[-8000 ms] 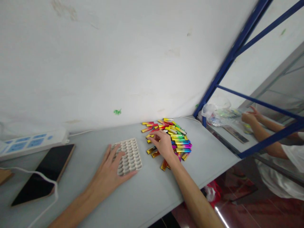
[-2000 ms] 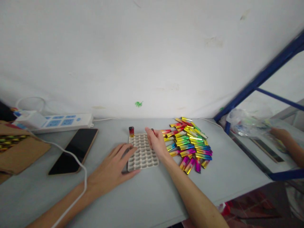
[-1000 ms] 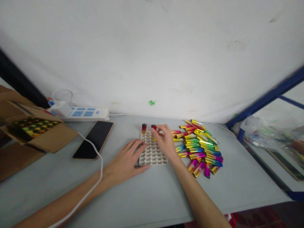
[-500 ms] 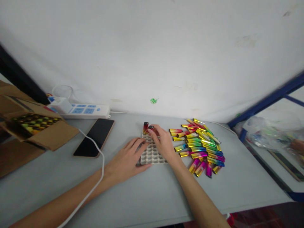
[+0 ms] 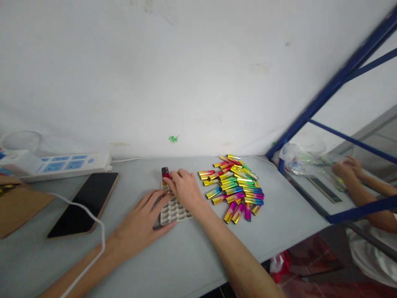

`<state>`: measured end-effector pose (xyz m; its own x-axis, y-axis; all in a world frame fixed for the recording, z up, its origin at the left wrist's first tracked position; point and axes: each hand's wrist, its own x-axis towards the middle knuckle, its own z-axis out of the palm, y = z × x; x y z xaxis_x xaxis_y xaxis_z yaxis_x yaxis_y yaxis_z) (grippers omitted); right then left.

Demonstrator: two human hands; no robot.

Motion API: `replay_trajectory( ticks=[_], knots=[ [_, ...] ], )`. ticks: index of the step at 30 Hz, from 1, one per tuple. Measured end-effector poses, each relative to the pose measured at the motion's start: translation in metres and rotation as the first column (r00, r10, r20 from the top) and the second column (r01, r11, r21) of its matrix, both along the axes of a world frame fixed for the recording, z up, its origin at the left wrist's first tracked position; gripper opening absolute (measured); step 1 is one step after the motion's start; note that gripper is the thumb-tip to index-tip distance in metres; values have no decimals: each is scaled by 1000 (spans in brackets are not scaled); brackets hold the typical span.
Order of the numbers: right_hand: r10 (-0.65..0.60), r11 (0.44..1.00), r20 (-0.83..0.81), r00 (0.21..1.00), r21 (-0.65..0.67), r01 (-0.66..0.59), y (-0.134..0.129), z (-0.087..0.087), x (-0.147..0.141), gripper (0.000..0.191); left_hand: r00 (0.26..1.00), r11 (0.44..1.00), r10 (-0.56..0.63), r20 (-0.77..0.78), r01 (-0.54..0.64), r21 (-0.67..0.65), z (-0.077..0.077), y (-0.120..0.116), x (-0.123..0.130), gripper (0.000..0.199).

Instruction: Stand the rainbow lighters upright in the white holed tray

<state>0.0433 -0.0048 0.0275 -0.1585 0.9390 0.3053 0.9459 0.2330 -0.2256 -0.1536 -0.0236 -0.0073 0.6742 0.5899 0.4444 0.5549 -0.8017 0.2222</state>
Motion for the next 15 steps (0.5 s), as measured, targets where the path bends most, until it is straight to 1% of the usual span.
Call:
replay_trajectory(
  ticks=[2, 4, 6, 8, 11, 13, 15],
  knots=[
    [13, 1000, -6, 1000, -9, -13, -4, 1, 5, 38, 1000, 1000, 0, 0, 0, 28, -3, 2, -1, 60],
    [16, 1000, -39, 999, 3, -16, -7, 3, 17, 36, 1000, 999, 0, 9, -1, 48, -5, 4, -2, 60],
    [-22, 1000, -64, 998, 12, 23, -8, 5, 39, 30, 1000, 999, 4, 12, -4, 52, -7, 4, -2, 60],
    [-97, 995, -78, 992, 1, 97, -4, 7, 66, 24, 1000, 999, 8, 13, -9, 51, -8, 5, -3, 59],
    [-177, 984, -132, 975, -28, 174, 2, 6, 105, 26, 1000, 998, 7, 20, -8, 59, -9, 5, -3, 56],
    [-191, 981, -142, 971, -50, 186, 4, 2, 121, 29, 1000, 998, 2, 22, -3, 57, -8, 5, -3, 56],
    [-197, 979, -112, 974, -78, 189, 3, -2, 128, 27, 1000, 999, 0, 28, -1, 51, -7, 5, -3, 57]
  ],
)
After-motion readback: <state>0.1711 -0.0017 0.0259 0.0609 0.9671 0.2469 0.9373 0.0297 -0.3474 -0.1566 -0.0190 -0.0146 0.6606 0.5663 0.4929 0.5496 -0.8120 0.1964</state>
